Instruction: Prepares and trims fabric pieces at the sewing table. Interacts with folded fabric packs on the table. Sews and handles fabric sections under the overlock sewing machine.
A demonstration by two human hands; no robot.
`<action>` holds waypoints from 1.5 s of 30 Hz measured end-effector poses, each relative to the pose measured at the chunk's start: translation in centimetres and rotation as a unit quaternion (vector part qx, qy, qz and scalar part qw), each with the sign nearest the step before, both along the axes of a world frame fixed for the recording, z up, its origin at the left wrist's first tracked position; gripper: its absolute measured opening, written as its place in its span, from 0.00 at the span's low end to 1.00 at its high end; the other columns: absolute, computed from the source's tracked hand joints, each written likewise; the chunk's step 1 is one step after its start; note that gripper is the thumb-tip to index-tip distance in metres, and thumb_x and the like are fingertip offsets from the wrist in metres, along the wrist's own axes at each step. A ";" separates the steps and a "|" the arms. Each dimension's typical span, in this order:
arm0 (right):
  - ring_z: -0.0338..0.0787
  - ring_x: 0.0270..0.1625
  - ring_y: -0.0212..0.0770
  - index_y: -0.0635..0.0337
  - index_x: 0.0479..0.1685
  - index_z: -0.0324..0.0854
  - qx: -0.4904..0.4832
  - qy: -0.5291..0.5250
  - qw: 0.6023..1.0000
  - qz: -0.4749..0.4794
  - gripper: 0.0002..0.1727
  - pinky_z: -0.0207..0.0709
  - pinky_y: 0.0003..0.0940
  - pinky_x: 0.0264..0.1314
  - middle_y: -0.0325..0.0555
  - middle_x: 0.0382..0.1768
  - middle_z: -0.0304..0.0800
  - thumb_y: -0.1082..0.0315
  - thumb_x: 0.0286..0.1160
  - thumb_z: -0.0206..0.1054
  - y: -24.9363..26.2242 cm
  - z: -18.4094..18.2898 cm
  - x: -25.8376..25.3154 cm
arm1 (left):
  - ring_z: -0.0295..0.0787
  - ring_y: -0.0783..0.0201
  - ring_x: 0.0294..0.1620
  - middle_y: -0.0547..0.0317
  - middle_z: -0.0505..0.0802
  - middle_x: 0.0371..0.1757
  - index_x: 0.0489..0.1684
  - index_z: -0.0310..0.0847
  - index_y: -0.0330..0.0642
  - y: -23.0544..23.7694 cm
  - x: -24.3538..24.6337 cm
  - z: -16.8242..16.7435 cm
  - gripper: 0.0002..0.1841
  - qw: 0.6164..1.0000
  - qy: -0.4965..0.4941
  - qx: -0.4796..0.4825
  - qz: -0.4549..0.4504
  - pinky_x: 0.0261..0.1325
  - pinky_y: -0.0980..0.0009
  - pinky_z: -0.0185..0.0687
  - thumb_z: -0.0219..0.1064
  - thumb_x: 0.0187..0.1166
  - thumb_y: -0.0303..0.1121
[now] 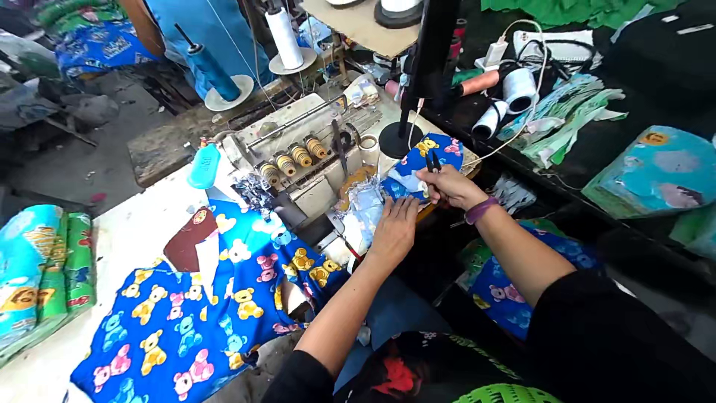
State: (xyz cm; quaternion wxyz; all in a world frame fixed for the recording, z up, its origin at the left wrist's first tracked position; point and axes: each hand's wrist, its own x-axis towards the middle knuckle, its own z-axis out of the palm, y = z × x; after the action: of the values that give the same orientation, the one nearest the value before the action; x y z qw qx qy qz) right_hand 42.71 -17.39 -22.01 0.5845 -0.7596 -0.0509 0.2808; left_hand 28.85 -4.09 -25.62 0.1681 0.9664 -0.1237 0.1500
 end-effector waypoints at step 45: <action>0.78 0.23 0.26 0.65 0.53 0.75 0.085 -0.204 0.951 0.215 0.19 0.73 0.22 0.25 0.41 0.33 0.84 0.69 0.70 0.78 17.1 1.7 -17.3 | 0.89 0.50 0.64 0.44 0.95 0.53 0.40 0.94 0.33 19.6 -14.3 8.5 0.08 0.938 -0.117 -0.194 0.263 0.74 0.55 0.76 0.72 0.77 0.29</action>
State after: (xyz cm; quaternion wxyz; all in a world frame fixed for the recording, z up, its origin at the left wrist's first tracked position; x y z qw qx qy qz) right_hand 25.43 -0.25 -20.30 0.5501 -0.7192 -0.3547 0.2332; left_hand 14.54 15.56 -17.15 0.2912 0.8886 0.1474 0.3223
